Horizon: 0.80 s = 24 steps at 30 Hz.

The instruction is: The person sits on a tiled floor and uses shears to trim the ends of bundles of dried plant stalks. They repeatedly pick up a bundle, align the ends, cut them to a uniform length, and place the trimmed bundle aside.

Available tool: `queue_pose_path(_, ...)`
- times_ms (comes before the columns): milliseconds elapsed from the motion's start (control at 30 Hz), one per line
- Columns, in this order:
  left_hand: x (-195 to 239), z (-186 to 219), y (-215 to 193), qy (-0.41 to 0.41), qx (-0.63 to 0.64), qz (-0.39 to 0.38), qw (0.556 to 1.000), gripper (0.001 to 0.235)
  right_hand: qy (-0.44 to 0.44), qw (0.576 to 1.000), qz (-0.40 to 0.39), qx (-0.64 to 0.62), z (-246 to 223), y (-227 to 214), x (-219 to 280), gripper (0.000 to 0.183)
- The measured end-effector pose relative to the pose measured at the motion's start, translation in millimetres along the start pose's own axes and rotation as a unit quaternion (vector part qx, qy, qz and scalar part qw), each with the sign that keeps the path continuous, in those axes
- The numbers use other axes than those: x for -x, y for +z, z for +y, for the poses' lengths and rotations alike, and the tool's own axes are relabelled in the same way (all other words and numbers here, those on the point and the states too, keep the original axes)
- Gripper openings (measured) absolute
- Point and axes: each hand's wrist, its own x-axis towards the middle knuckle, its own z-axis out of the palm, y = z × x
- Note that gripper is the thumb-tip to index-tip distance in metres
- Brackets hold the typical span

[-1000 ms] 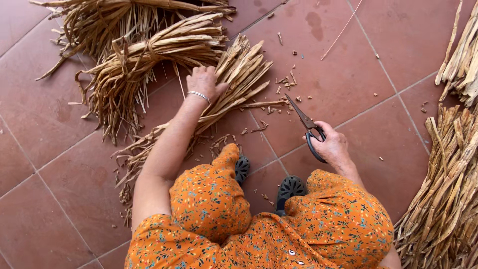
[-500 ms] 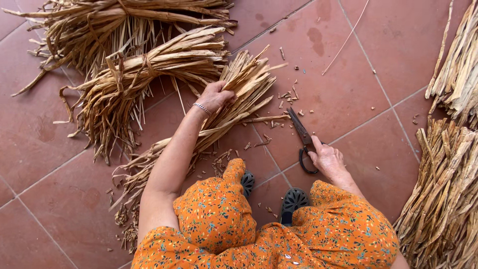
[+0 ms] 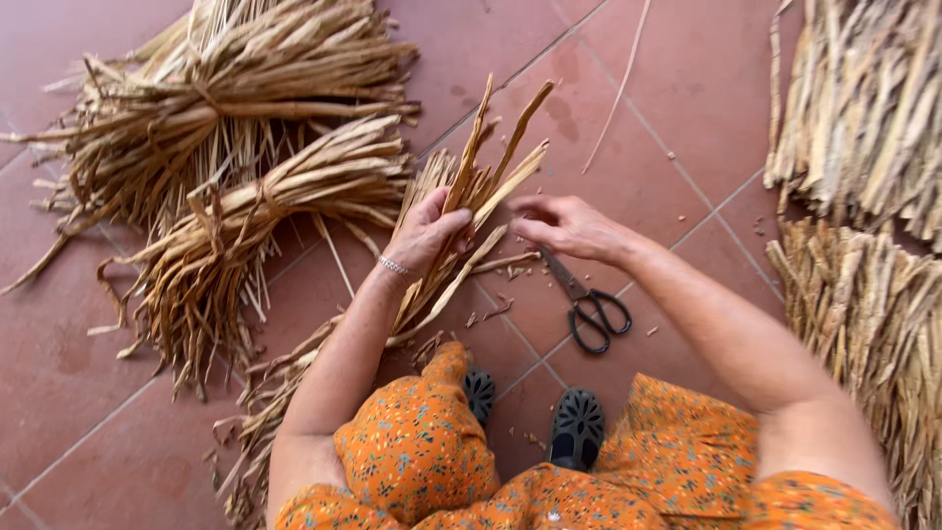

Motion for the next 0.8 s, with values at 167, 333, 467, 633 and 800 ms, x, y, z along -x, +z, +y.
queue_pose_path(167, 2, 21, 26, 0.053, 0.007, -0.01, 0.998, 0.027, -0.119, 0.932, 0.133, -0.314, -35, 36, -16, 0.042)
queue_pose_path(333, 12, 6, 33, 0.054, 0.014, -0.045, 0.997, 0.033, -0.201, 0.79, 0.231, -0.532, -21, 68, -4, 0.036)
queue_pose_path(467, 18, -13, 29, 0.007, -0.065, -0.058, 0.996, 0.031, -0.25, 0.729, 0.318, -0.553, -17, 68, 7, 0.03)
queue_pose_path(633, 23, -34, 32, 0.018, -0.173, -0.063, 0.983, 0.024, -0.225, 0.767, 0.333, -0.5, -12, 69, 13, 0.027)
queue_pose_path(800, 23, -27, 34, -0.005, -0.149, -0.058, 0.987, 0.022, -0.216, 0.761, 0.37, -0.488, -17, 69, 13, 0.022)
